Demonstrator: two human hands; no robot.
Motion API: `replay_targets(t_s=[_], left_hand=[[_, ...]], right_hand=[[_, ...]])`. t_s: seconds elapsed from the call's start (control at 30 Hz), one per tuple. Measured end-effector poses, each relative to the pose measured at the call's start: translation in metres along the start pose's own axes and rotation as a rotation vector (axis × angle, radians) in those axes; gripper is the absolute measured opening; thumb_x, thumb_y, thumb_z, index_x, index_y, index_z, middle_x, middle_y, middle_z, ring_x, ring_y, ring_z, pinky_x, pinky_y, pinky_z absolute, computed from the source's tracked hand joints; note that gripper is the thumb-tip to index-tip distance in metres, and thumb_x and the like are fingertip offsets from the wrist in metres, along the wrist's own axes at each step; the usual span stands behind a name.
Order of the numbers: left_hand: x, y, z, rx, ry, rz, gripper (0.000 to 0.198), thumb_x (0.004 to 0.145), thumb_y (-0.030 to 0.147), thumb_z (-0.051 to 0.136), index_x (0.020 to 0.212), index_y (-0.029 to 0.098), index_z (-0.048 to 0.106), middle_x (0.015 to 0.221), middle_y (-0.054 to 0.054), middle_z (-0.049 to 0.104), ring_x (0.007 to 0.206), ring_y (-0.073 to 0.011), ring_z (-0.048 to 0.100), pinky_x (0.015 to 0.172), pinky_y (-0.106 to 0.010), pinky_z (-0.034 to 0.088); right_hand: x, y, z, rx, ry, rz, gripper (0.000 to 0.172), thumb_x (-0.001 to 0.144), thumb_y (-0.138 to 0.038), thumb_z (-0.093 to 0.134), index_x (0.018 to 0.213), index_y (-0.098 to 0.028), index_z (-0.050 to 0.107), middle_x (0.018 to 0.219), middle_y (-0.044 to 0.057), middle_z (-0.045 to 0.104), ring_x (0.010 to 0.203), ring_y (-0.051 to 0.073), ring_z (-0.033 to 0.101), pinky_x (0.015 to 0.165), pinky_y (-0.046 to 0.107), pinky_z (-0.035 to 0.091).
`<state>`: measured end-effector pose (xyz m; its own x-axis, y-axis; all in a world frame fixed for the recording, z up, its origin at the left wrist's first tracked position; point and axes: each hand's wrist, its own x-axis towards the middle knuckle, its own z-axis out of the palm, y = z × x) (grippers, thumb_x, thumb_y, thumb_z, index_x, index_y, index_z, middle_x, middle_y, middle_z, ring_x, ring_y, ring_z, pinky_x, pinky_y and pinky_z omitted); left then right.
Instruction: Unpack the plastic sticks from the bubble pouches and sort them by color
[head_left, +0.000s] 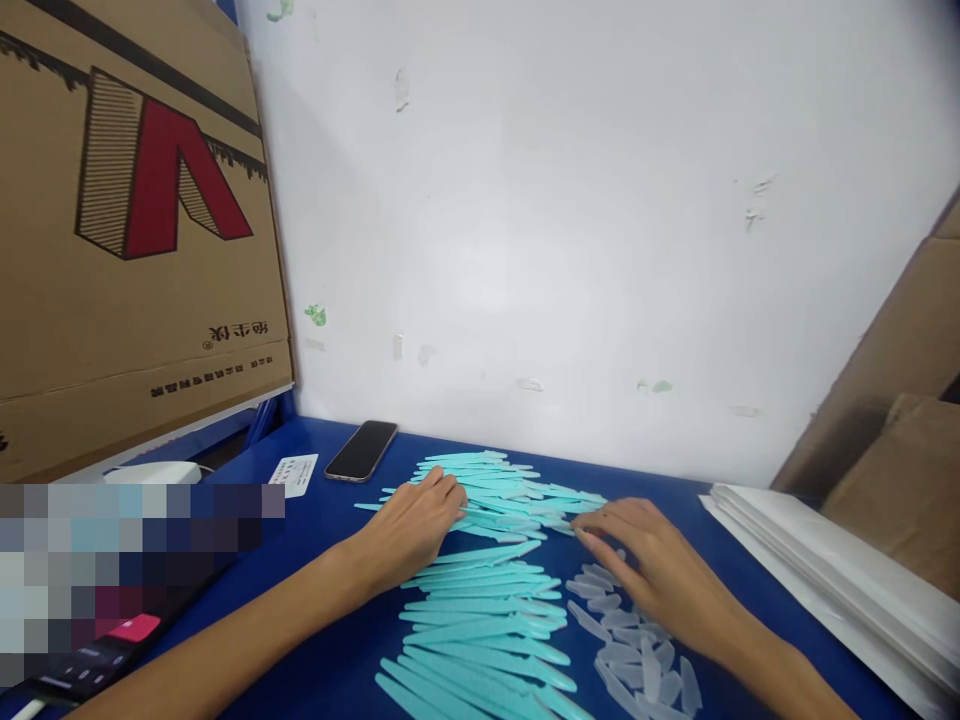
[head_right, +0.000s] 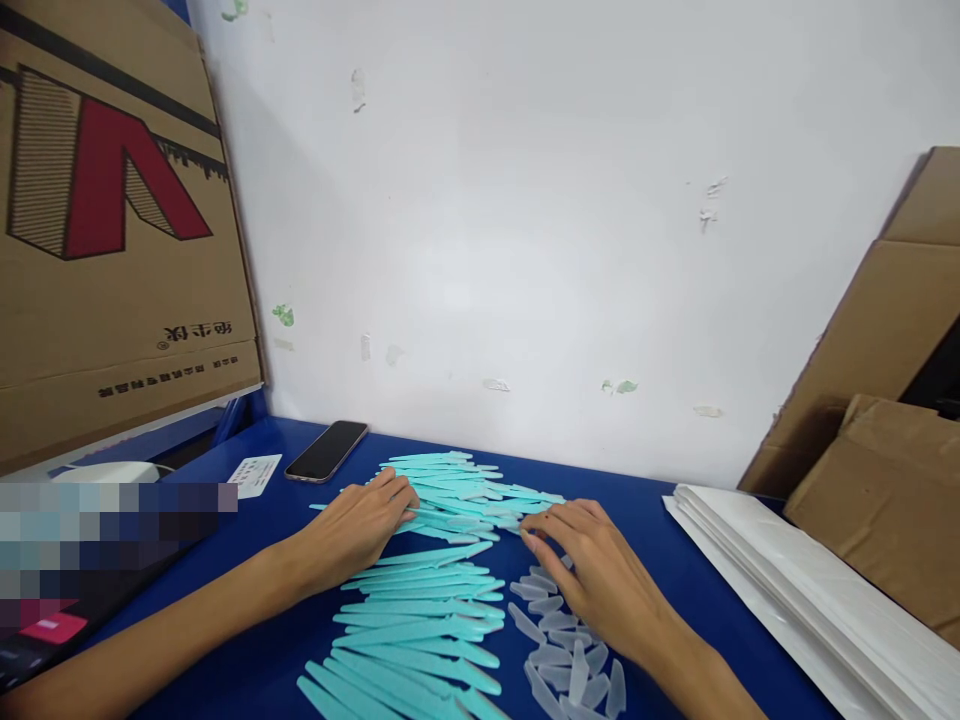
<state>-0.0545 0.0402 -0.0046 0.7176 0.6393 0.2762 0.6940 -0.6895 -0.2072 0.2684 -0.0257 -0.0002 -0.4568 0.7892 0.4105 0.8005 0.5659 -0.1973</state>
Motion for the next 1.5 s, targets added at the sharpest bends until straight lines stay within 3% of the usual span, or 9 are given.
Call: replay_targets(t_s=[0.23, 0.33, 0.43, 0.57, 0.8, 0.93, 1.07, 1.37, 1.5], left_hand=[[0.0, 0.006, 0.001, -0.079, 0.074, 0.006, 0.012, 0.107, 0.019, 0.047, 0.102, 0.018, 0.057, 0.1, -0.006, 0.064, 0.095, -0.0244, 0.054, 0.055, -0.031, 0.034], [0.001, 0.011, -0.003, -0.114, 0.104, 0.019, 0.012, 0.107, 0.018, 0.046, 0.102, 0.018, 0.057, 0.101, -0.006, 0.064, 0.095, -0.0241, 0.052, 0.058, -0.031, 0.035], [0.002, 0.017, -0.006, -0.145, 0.128, 0.021, 0.011, 0.107, 0.017, 0.046, 0.103, 0.018, 0.057, 0.103, -0.006, 0.065, 0.095, -0.0242, 0.051, 0.062, -0.032, 0.038], [0.001, 0.023, -0.009, -0.218, 0.132, 0.024, 0.009, 0.105, 0.015, 0.051, 0.102, 0.018, 0.059, 0.1, -0.005, 0.066, 0.092, -0.0242, 0.051, 0.06, -0.032, 0.036], [-0.001, 0.032, -0.027, -0.302, 0.161, 0.127, 0.019, 0.107, 0.016, 0.045, 0.102, 0.018, 0.063, 0.097, -0.006, 0.066, 0.087, -0.0224, 0.051, 0.08, -0.037, 0.045], [-0.005, 0.038, -0.026, -0.321, 0.108, 0.098, 0.019, 0.107, 0.017, 0.042, 0.108, 0.02, 0.061, 0.097, -0.005, 0.06, 0.079, -0.0202, 0.053, 0.069, -0.033, 0.044], [-0.008, 0.039, -0.019, -0.273, 0.071, 0.061, 0.025, 0.11, 0.023, 0.033, 0.113, 0.022, 0.058, 0.104, -0.005, 0.058, 0.06, -0.0155, 0.049, 0.053, -0.03, 0.033], [-0.005, 0.038, -0.015, -0.317, 0.236, 0.127, 0.035, 0.113, 0.031, 0.031, 0.1, 0.019, 0.061, 0.084, -0.002, 0.068, 0.069, -0.0186, 0.063, 0.057, -0.028, 0.037], [-0.002, 0.022, -0.018, -0.319, 0.278, 0.123, 0.034, 0.112, 0.028, 0.031, 0.099, 0.02, 0.062, 0.084, -0.001, 0.07, 0.068, -0.0157, 0.064, 0.058, -0.026, 0.038]], right_hand=[[0.001, -0.021, 0.008, -0.039, 0.049, -0.047, 0.037, 0.107, -0.038, 0.049, 0.144, -0.032, 0.051, 0.127, 0.007, 0.07, 0.115, 0.026, 0.064, 0.1, 0.047, 0.047], [0.002, -0.025, 0.012, -0.032, 0.064, -0.025, 0.039, 0.106, -0.04, 0.051, 0.145, -0.032, 0.05, 0.118, 0.006, 0.073, 0.106, 0.025, 0.067, 0.096, 0.046, 0.049], [0.003, -0.025, 0.018, -0.03, 0.092, -0.006, 0.035, 0.106, -0.043, 0.05, 0.137, -0.029, 0.06, 0.101, 0.006, 0.076, 0.092, 0.025, 0.07, 0.086, 0.042, 0.052], [0.003, -0.023, 0.022, 0.007, 0.143, -0.024, 0.036, 0.107, -0.045, 0.045, 0.112, -0.024, 0.075, 0.099, 0.008, 0.079, 0.086, 0.025, 0.072, 0.08, 0.039, 0.054], [0.003, -0.027, 0.02, 0.187, 0.175, 0.116, 0.036, 0.101, -0.057, 0.052, 0.108, -0.033, 0.079, 0.1, 0.002, 0.081, 0.085, 0.025, 0.072, 0.076, 0.036, 0.057], [0.003, -0.032, 0.023, 0.258, 0.173, 0.135, 0.037, 0.099, -0.059, 0.054, 0.105, -0.034, 0.08, 0.098, 0.002, 0.081, 0.083, 0.024, 0.072, 0.073, 0.034, 0.058], [0.004, -0.038, 0.019, 0.335, 0.164, 0.14, 0.03, 0.101, -0.052, 0.056, 0.108, -0.035, 0.079, 0.101, 0.001, 0.08, 0.09, 0.024, 0.072, 0.079, 0.033, 0.056], [0.007, -0.045, 0.006, 0.506, 0.103, 0.112, 0.029, 0.103, -0.044, 0.056, 0.112, -0.029, 0.08, 0.089, 0.004, 0.077, 0.079, 0.02, 0.07, 0.071, 0.03, 0.053], [0.004, -0.031, -0.006, 0.521, 0.155, 0.121, 0.031, 0.102, -0.046, 0.057, 0.108, -0.028, 0.081, 0.087, 0.004, 0.078, 0.077, 0.021, 0.07, 0.071, 0.032, 0.056]])
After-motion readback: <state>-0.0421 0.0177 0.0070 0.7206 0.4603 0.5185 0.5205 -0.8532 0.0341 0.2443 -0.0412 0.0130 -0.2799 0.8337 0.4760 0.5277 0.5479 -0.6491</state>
